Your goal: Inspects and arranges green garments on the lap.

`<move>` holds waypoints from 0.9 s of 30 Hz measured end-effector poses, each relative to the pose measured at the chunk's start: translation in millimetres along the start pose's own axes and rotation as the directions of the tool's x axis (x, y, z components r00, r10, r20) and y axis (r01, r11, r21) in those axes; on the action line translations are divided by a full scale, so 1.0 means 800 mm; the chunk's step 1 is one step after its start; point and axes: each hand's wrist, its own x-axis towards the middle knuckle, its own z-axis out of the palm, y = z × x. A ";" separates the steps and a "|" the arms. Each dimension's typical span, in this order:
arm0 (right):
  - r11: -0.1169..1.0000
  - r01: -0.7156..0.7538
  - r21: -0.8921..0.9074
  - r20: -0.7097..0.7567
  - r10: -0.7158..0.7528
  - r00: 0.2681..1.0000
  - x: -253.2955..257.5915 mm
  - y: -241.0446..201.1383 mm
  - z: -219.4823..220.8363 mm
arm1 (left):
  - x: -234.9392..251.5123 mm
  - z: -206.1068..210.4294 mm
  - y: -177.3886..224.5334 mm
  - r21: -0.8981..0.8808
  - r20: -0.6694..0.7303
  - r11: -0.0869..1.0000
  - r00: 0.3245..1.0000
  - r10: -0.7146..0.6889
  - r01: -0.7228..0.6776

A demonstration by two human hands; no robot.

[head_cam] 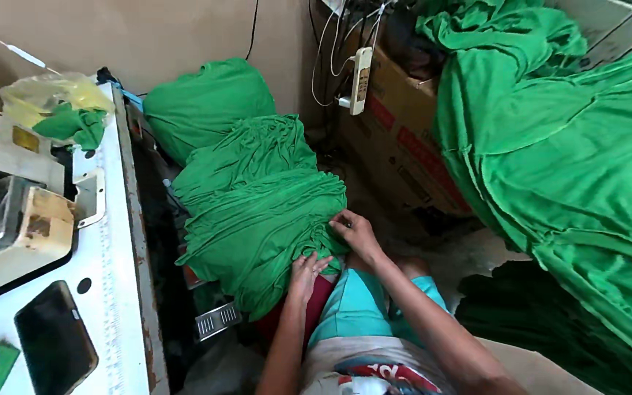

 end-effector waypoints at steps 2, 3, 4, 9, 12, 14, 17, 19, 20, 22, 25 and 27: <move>1.000 0.018 -0.013 0.026 -0.017 1.000 -0.024 0.007 0.003 | -0.002 0.001 -0.001 -0.025 0.010 1.000 1.000 -0.002 0.002; 0.998 0.040 -0.044 0.081 -0.036 0.996 -0.035 0.009 0.005 | -0.003 0.002 -0.001 -0.022 0.006 1.000 1.000 -0.006 0.006; 0.993 0.067 -0.093 0.138 -0.053 0.989 -0.046 0.010 0.008 | -0.004 0.003 -0.001 -0.009 0.001 1.000 1.000 -0.014 0.014; 0.920 0.192 -0.342 0.133 -0.155 0.979 -0.073 0.010 0.035 | -0.002 -0.004 -0.008 0.133 0.002 0.991 1.000 0.003 -0.003; 0.896 0.148 -0.419 0.156 -0.089 0.984 -0.075 -0.001 0.039 | -0.003 -0.006 -0.008 0.117 0.002 0.993 1.000 0.018 -0.018; 0.897 0.171 -0.407 0.184 -0.103 0.978 -0.080 -0.002 0.041 | -0.001 -0.009 -0.009 0.120 0.011 0.992 0.999 0.043 -0.044; 0.939 0.245 -0.242 0.316 -0.162 0.935 -0.084 0.008 0.037 | 0.002 -0.010 -0.009 0.104 -0.014 0.994 0.999 0.044 -0.043; 0.958 0.258 -0.127 0.347 -0.201 0.916 -0.086 0.020 0.032 | 0.001 -0.011 -0.008 0.066 -0.004 0.997 0.999 0.051 -0.051; 0.967 0.235 -0.101 0.323 -0.191 0.927 -0.086 0.023 0.029 | 0.001 -0.012 -0.007 0.051 0.005 0.997 0.999 0.054 -0.054; 0.981 0.162 -0.102 0.231 -0.135 0.964 -0.087 0.025 0.023 | 0.000 -0.010 -0.004 0.022 0.006 0.999 0.999 0.041 -0.041; 0.976 0.097 -0.194 0.163 -0.066 0.984 -0.084 0.017 0.014 | -0.002 -0.006 0.001 -0.018 -0.016 1.000 1.000 -0.005 0.004; 0.963 0.094 -0.254 0.128 -0.063 0.990 -0.084 0.010 0.017 | -0.004 -0.004 0.003 -0.026 -0.035 0.999 0.999 -0.035 0.035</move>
